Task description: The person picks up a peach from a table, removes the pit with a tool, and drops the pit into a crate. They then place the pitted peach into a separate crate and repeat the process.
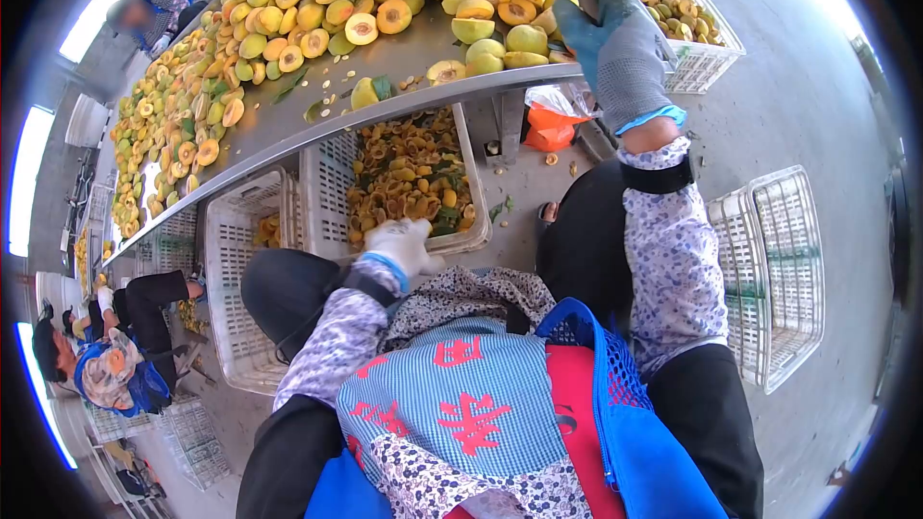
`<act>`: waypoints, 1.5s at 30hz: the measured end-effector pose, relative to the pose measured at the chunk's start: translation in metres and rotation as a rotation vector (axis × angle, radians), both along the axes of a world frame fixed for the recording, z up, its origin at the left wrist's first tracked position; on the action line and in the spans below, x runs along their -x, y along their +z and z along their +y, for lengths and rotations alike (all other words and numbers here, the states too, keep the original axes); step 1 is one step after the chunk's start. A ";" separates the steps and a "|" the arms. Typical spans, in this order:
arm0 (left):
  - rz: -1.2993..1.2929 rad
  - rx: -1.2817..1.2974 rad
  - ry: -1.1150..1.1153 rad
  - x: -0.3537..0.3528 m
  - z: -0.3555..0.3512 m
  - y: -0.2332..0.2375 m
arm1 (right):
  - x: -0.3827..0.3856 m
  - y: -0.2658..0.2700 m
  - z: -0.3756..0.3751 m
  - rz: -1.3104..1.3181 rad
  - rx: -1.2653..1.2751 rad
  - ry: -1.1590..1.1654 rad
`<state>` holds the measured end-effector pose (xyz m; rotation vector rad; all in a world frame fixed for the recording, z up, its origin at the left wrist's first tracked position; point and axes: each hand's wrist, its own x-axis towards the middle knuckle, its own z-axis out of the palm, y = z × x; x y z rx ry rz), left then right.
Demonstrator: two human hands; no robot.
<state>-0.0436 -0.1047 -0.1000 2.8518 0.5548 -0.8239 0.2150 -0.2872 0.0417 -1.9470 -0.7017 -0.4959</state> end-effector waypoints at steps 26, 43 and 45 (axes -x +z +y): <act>-0.221 0.297 -0.024 -0.027 0.034 -0.066 | 0.058 -0.049 0.085 0.292 -0.365 0.377; -0.904 -0.018 0.202 -0.022 0.243 0.241 | -0.042 0.040 0.189 0.071 -0.030 0.399; -0.923 0.146 0.266 -0.074 0.281 0.246 | -0.060 0.061 0.225 0.124 0.153 0.262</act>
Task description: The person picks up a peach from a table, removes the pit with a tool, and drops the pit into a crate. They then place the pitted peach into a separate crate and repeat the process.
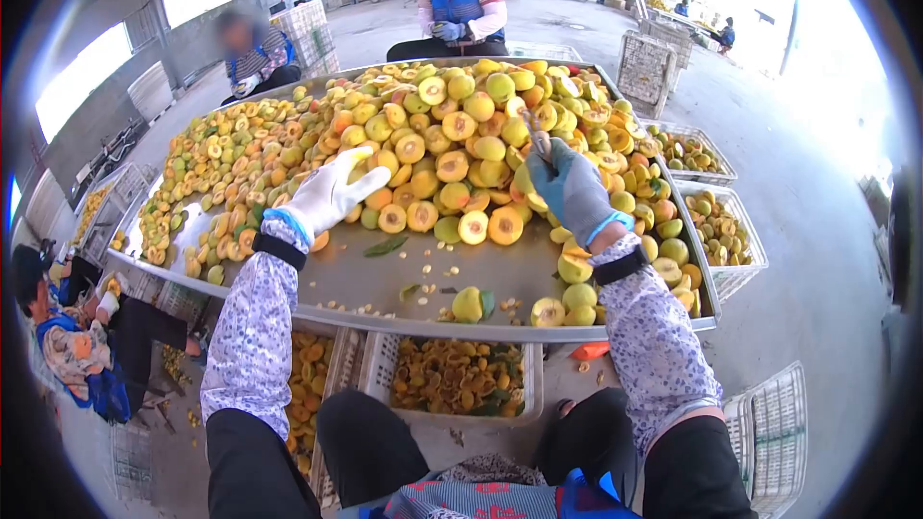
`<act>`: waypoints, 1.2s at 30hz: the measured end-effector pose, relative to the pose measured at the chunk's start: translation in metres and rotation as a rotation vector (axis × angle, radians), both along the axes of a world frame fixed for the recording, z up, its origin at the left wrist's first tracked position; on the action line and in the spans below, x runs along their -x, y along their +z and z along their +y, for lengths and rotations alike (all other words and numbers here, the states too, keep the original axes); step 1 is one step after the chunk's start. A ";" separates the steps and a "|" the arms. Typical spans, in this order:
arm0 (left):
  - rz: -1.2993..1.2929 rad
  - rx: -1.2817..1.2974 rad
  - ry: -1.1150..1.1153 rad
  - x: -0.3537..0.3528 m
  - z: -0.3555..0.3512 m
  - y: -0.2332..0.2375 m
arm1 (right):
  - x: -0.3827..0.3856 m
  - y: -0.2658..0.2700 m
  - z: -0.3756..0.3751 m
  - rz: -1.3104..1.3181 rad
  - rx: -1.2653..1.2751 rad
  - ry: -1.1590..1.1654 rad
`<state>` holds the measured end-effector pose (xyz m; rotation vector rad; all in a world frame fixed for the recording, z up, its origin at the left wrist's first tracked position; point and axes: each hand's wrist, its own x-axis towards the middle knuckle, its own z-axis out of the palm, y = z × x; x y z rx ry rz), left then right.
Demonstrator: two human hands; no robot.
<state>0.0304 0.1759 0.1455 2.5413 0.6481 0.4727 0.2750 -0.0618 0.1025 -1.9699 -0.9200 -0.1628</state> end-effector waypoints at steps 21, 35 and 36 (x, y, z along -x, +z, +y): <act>0.390 -0.191 0.045 -0.242 0.115 -0.045 | -0.160 -0.006 0.203 -0.234 0.306 -0.015; 0.424 -0.117 0.013 -0.128 0.059 -0.084 | -0.034 -0.041 0.170 -0.048 0.409 0.213; 0.466 -0.108 0.013 -0.122 0.054 -0.083 | -0.033 -0.045 0.170 -0.102 0.415 0.201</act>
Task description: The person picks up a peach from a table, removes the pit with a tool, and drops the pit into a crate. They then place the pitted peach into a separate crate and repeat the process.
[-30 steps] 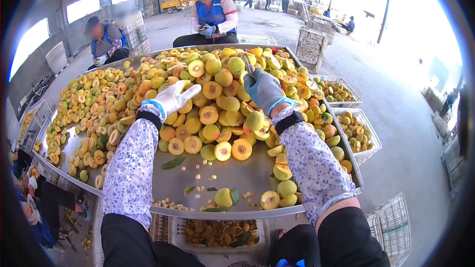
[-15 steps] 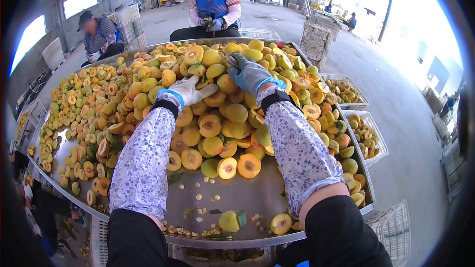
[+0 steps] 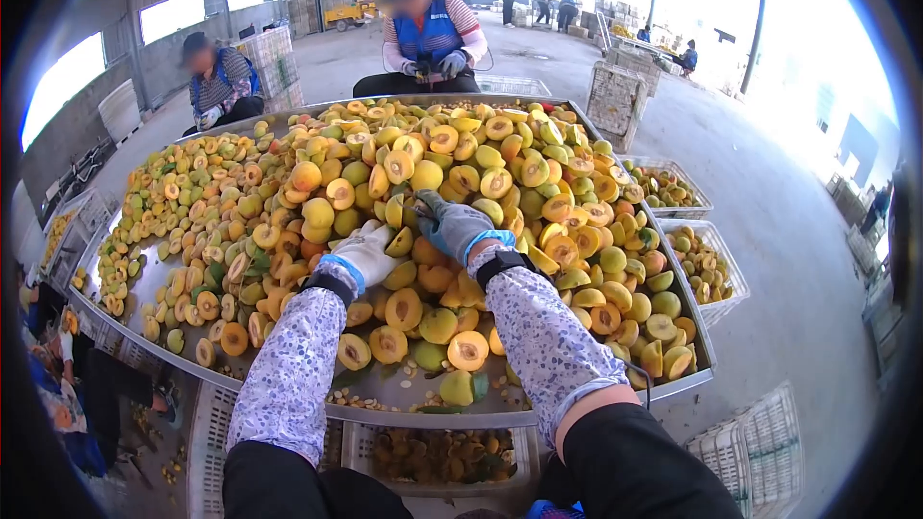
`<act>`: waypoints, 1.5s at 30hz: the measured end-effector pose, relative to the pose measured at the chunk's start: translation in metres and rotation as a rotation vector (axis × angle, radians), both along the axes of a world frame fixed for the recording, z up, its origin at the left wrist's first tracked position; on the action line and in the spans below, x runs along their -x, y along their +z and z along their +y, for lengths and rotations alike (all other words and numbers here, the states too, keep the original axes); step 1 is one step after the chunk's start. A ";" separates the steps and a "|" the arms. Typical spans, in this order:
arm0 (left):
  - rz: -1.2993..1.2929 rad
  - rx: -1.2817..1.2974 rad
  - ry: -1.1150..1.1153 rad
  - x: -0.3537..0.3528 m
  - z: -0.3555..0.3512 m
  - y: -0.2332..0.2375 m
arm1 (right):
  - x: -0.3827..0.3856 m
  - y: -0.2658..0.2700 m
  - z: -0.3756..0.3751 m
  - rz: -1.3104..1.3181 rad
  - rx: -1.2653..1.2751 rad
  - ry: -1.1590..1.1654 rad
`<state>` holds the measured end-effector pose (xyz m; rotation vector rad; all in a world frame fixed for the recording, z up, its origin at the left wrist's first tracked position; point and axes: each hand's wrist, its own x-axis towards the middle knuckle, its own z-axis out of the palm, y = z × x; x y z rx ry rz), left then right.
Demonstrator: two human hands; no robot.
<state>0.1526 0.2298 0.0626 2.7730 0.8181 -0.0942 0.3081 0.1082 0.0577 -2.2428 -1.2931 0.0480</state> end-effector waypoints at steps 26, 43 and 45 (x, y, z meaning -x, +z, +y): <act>-0.413 -0.003 0.274 0.190 -0.101 -0.054 | 0.213 -0.006 -0.217 0.776 -0.339 0.413; -1.376 0.824 -0.208 0.142 -0.254 -0.004 | 0.217 -0.025 -0.216 2.081 -0.777 0.363; -1.380 0.820 -0.121 0.133 -0.256 -0.017 | 0.215 -0.025 -0.216 1.918 -0.759 0.267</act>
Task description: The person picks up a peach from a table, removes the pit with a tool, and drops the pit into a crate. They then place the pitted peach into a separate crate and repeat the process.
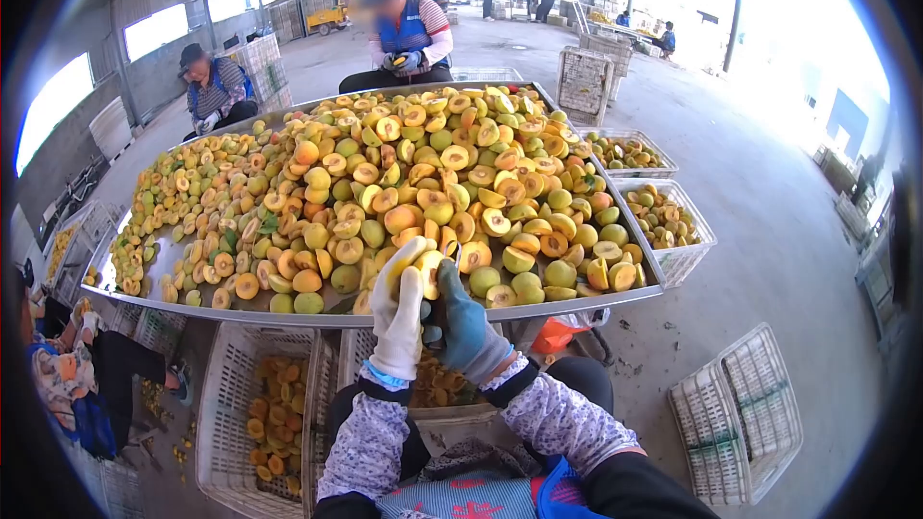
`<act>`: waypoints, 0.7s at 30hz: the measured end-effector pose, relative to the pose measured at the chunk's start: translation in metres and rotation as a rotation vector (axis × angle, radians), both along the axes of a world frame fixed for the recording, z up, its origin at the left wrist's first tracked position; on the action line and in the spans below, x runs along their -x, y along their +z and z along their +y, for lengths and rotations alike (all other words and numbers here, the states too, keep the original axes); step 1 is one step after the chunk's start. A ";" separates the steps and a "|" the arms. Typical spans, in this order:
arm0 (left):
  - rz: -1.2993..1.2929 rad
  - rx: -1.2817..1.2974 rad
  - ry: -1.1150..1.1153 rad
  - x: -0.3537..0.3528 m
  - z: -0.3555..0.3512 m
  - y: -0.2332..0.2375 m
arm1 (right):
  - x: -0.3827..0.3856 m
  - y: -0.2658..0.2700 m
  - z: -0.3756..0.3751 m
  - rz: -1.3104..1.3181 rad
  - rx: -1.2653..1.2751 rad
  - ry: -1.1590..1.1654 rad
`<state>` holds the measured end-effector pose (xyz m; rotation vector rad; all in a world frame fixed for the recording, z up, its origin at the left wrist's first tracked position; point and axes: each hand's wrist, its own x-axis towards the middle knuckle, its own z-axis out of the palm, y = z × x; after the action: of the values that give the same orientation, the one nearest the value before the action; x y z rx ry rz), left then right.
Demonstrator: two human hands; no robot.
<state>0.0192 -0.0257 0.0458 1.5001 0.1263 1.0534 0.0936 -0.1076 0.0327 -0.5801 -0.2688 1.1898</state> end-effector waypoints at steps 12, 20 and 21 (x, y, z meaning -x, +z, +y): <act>-0.045 0.494 -0.187 -0.020 0.008 -0.039 | 0.010 -0.020 0.004 -0.285 0.374 -0.264; 0.011 0.211 -0.119 0.004 0.029 -0.031 | 0.012 -0.031 -0.004 -1.599 0.392 -0.536; -0.010 0.266 -0.126 0.003 0.027 -0.033 | 0.012 -0.032 -0.005 -1.615 0.393 -0.524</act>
<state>0.0162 0.0014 0.0126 1.2461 0.1561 0.9052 0.0813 -0.1124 0.0007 -1.7616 -1.1554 0.0149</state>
